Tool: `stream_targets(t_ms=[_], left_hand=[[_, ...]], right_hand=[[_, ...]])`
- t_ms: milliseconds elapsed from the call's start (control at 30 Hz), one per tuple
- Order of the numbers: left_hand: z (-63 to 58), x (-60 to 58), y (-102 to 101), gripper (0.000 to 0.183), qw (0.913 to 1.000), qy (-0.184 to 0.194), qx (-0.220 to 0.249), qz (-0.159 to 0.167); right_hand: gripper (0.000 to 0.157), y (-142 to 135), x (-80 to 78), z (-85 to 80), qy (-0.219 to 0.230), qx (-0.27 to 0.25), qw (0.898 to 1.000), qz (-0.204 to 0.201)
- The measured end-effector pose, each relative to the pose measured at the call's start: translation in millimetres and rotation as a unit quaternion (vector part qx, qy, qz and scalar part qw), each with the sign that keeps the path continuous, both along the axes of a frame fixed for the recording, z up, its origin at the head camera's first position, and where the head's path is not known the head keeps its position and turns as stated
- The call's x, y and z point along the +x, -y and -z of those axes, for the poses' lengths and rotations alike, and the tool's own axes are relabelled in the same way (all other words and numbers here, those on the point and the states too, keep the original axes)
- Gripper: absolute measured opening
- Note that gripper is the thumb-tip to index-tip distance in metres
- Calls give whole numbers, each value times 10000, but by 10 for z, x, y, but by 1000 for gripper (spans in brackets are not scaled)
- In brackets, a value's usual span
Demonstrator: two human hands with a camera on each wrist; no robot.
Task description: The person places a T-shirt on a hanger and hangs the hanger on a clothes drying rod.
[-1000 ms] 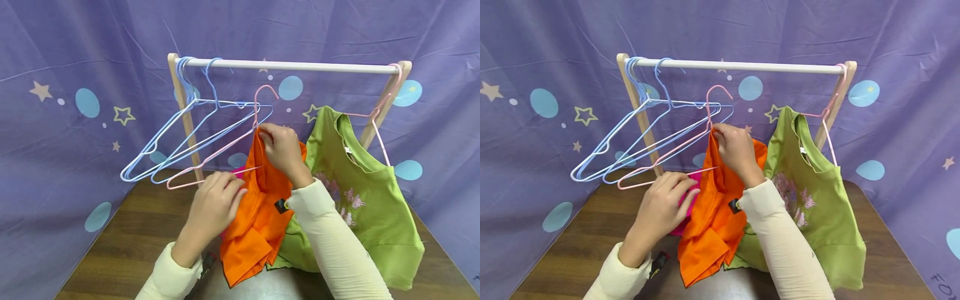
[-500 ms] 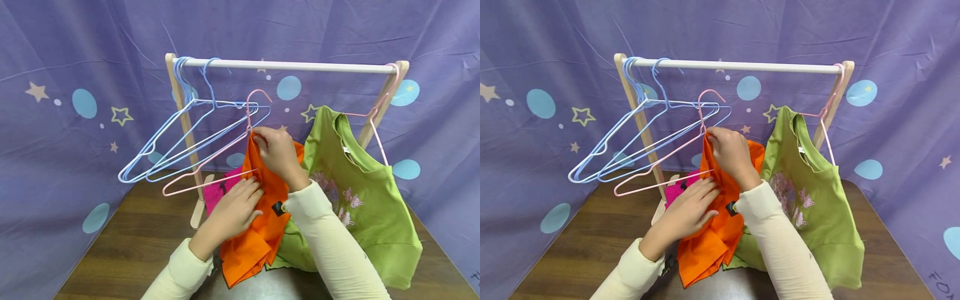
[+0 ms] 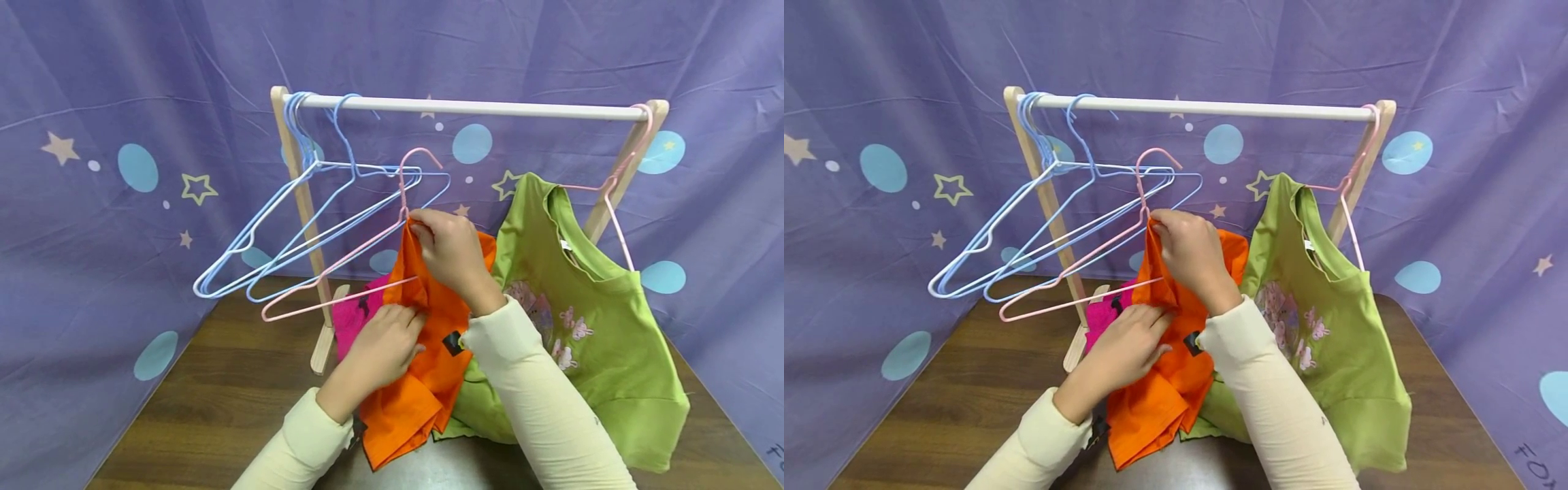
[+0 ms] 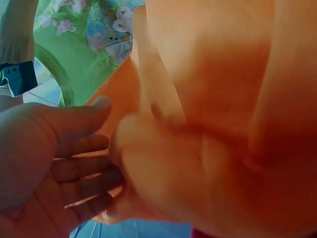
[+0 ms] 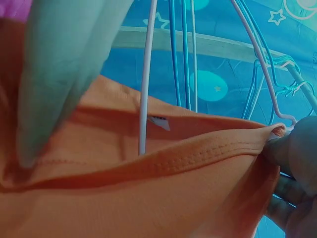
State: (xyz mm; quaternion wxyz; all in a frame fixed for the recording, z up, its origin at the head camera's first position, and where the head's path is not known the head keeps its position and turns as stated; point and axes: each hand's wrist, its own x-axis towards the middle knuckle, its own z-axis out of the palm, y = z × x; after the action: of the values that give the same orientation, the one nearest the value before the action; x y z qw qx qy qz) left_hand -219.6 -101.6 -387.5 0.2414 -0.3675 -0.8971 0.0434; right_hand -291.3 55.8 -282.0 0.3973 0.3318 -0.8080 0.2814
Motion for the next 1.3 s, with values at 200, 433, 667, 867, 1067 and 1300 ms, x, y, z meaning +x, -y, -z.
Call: stream_targets(t_ms=[200, 433, 667, 867, 1067, 1300], left_hand=[[6, -2, 23, 38, 9980, -341, 282, -461], [-13, -29, 52, 16, 9980, -496, 275, -289], [-77, -27, 70, 11, 9949, -459, 356, 826], [-115, 19, 87, 21, 9960, -495, 329, 661], [-171, 45, 142, 22, 9967, -609, 465, 250], [-295, 57, 287, 29, 9956, -653, 622, 248]], right_hand=[[14, -16, -11, 1, -47, -51, 10000, -37], [14, -26, -27, 4, 0, -87, 10000, 36], [13, -57, -55, 2, 46, -144, 9998, 108], [14, -88, -107, 30, 101, -175, 9997, 137], [13, -129, -165, 84, 13, -398, 9990, 204], [13, -187, -248, 174, 15, -854, 9959, 292]])
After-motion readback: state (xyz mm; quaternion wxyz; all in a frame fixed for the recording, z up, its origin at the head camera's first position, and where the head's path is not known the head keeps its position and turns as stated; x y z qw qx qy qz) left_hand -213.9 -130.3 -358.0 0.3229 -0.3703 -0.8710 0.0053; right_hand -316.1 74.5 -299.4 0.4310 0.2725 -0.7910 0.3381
